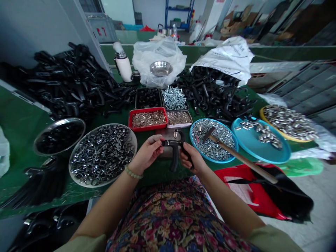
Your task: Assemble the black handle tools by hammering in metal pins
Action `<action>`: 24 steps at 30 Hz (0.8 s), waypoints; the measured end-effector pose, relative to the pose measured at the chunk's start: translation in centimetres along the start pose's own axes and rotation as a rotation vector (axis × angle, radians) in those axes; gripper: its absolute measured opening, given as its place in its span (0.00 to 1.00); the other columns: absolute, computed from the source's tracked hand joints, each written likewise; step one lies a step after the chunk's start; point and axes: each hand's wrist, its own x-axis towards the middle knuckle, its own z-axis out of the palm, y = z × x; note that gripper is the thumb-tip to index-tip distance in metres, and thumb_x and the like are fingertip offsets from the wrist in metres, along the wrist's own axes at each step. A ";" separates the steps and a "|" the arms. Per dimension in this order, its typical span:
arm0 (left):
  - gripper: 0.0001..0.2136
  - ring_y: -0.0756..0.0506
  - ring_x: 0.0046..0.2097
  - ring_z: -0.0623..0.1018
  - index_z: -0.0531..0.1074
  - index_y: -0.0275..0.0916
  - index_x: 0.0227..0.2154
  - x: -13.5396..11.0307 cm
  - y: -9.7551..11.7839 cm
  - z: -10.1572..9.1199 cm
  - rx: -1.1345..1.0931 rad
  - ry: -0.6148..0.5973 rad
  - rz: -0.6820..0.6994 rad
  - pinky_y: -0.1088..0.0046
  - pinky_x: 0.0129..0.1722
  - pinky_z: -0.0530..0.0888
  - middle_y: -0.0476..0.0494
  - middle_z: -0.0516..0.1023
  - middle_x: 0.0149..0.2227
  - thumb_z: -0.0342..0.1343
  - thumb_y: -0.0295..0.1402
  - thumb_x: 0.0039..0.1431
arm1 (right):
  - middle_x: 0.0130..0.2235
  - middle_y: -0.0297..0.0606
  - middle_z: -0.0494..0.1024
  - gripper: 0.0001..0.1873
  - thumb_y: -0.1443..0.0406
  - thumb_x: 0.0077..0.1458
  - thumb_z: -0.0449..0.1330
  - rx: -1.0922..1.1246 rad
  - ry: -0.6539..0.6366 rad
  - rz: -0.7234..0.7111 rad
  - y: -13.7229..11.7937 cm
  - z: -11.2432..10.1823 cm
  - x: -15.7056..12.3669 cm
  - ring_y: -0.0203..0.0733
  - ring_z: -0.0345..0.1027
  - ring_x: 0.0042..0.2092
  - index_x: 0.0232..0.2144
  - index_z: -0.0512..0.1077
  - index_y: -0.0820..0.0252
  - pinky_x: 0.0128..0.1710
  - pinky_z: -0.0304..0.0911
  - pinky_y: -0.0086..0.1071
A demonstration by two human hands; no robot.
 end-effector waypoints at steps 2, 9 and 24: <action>0.12 0.57 0.24 0.69 0.74 0.37 0.33 0.0 -0.1 0.5 -0.039 -0.050 -0.018 0.84 0.24 0.70 0.53 0.69 0.25 0.68 0.32 0.45 | 0.16 0.18 0.59 0.21 0.49 0.54 0.60 0.036 -0.006 0.006 0.2 0.3 -0.3 0.25 0.40 0.11 0.30 0.55 0.54 0.08 0.40 0.19; 0.14 0.58 0.25 0.65 0.72 0.42 0.39 0.2 -0.7 0.4 -0.043 -0.104 -0.048 0.83 0.24 0.67 0.53 0.70 0.31 0.65 0.34 0.48 | 0.15 0.17 0.55 0.20 0.48 0.55 0.56 -0.079 0.013 0.076 -0.3 0.5 -0.2 0.26 0.38 0.11 0.29 0.54 0.54 0.09 0.39 0.21; 0.19 0.44 0.57 0.71 0.61 0.41 0.54 -3.5 -5.9 0.2 0.605 0.082 0.250 0.64 0.57 0.69 0.36 0.69 0.55 0.51 0.37 0.60 | 0.38 0.44 0.77 0.14 0.58 0.65 0.48 -1.495 0.056 -0.218 -2.3 6.7 0.4 0.47 0.73 0.39 0.45 0.64 0.61 0.38 0.65 0.36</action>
